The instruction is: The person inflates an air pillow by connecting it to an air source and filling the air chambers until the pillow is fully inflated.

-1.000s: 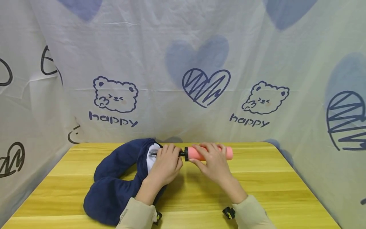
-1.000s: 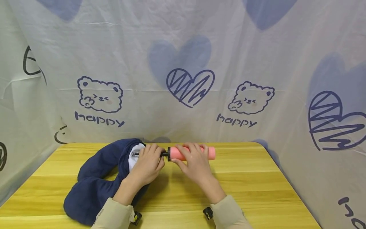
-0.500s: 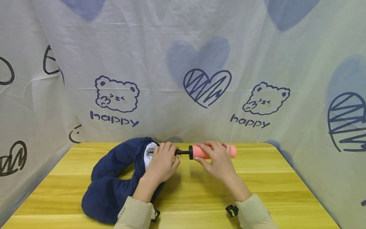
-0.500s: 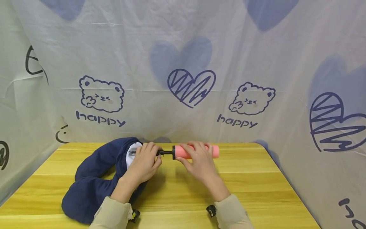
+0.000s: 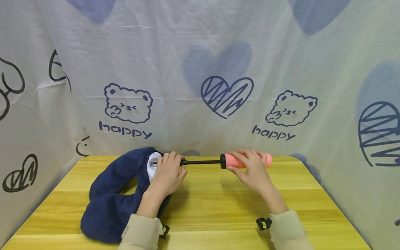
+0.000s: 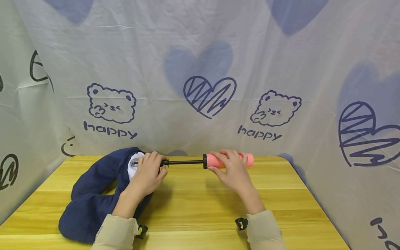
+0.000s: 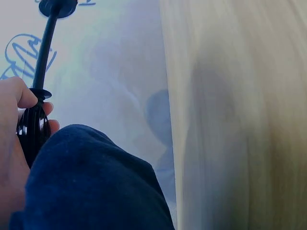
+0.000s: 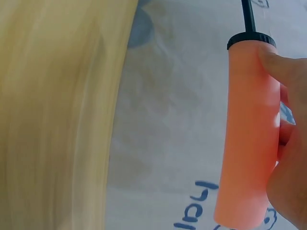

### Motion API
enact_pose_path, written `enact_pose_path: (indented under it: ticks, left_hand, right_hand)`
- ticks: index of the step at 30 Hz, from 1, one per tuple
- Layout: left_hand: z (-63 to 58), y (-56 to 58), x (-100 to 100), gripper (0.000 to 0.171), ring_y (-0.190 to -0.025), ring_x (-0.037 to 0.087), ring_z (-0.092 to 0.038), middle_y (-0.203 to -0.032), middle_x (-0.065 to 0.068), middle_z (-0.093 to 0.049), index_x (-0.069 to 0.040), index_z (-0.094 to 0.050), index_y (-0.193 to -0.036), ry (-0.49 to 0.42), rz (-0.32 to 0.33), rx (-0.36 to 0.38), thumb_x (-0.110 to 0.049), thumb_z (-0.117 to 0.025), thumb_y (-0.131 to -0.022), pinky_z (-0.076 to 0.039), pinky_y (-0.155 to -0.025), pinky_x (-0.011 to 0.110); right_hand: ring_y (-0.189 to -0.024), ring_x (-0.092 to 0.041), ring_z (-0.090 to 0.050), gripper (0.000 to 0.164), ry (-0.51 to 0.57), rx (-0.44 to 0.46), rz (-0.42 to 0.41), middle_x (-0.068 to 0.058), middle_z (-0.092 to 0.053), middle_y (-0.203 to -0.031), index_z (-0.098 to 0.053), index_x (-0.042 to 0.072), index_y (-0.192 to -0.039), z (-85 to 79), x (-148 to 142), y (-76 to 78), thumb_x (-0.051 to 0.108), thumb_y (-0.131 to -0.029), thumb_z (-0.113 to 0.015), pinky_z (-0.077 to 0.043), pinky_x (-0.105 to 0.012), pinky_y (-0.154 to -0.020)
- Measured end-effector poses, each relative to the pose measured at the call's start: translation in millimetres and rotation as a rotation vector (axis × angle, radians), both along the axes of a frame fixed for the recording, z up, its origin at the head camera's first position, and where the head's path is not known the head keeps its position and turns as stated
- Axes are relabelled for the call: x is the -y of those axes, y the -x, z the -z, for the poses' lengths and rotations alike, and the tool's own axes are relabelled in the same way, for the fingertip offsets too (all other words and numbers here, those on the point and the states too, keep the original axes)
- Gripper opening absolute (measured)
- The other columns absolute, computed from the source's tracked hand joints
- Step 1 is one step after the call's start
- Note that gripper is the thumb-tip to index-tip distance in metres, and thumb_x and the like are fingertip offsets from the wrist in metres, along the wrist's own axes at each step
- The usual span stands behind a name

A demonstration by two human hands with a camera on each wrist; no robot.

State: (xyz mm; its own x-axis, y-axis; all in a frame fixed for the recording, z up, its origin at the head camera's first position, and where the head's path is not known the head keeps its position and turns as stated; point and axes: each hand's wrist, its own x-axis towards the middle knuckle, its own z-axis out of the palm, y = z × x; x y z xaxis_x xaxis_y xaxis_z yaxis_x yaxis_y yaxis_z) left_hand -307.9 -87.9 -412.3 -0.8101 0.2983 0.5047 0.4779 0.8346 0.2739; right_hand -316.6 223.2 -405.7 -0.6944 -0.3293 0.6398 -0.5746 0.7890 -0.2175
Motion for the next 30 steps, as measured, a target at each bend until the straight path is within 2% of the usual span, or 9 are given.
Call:
enact_pose_path:
  ticks: [3,10,14,21,30]
  left_hand:
    - [1.6,-0.3,-1,0.023,-0.101,0.029,-0.044,-0.111,0.008,-0.056,-0.005,-0.064,-0.122,0.001,-0.021,-0.019,-0.014,-0.056,-0.102,-0.034,-0.091,0.047]
    - [10.8,-5.9,-29,0.021,-0.097,0.031,-0.047,-0.108,0.012,-0.056,-0.003,-0.062,-0.115,0.095,0.044,-0.077,-0.016,-0.051,-0.102,-0.036,-0.082,0.045]
    - [14.2,-9.6,-40,0.020,-0.099,0.030,-0.048,-0.108,0.011,-0.057,-0.003,-0.062,-0.113,0.106,0.035,-0.076,-0.016,-0.053,-0.101,-0.036,-0.082,0.043]
    - [12.7,-14.6,-45,0.021,-0.103,0.031,-0.049,-0.112,0.012,-0.057,-0.003,-0.061,-0.115,0.124,0.057,-0.055,-0.017,-0.051,-0.102,-0.037,-0.084,0.044]
    - [8.0,-11.5,-42,0.024,-0.101,0.028,-0.048,-0.113,0.010,-0.059,-0.005,-0.064,-0.118,0.097,0.042,-0.043,-0.020,-0.053,-0.103,-0.037,-0.085,0.043]
  right_hand:
    - [-0.121,-0.034,-0.057,0.053,0.014,-0.016,-0.002,-0.011,-0.066,-0.124,-0.071,0.015,-0.133,-0.2,-2,0.5,0.033,-0.086,-0.086,-0.023,-0.063,-0.107]
    - [-0.113,-0.035,-0.060,0.051,-0.037,-0.110,-0.073,-0.012,-0.068,-0.118,-0.073,0.013,-0.130,9.4,25,-4.6,0.035,-0.085,-0.085,-0.031,-0.065,-0.099]
    - [-0.110,-0.036,-0.061,0.051,-0.036,-0.170,-0.092,-0.012,-0.069,-0.114,-0.075,0.010,-0.125,14.1,40,-7.7,0.036,-0.082,-0.086,-0.034,-0.066,-0.095]
    - [-0.109,-0.036,-0.062,0.050,-0.033,-0.200,-0.077,-0.013,-0.069,-0.115,-0.075,0.013,-0.123,16.0,54,-15.6,0.040,-0.083,-0.085,-0.034,-0.064,-0.094]
    - [-0.109,-0.036,-0.063,0.051,-0.013,-0.208,-0.073,-0.013,-0.069,-0.114,-0.074,0.012,-0.124,14.7,55,-15.0,0.037,-0.082,-0.087,-0.034,-0.064,-0.094]
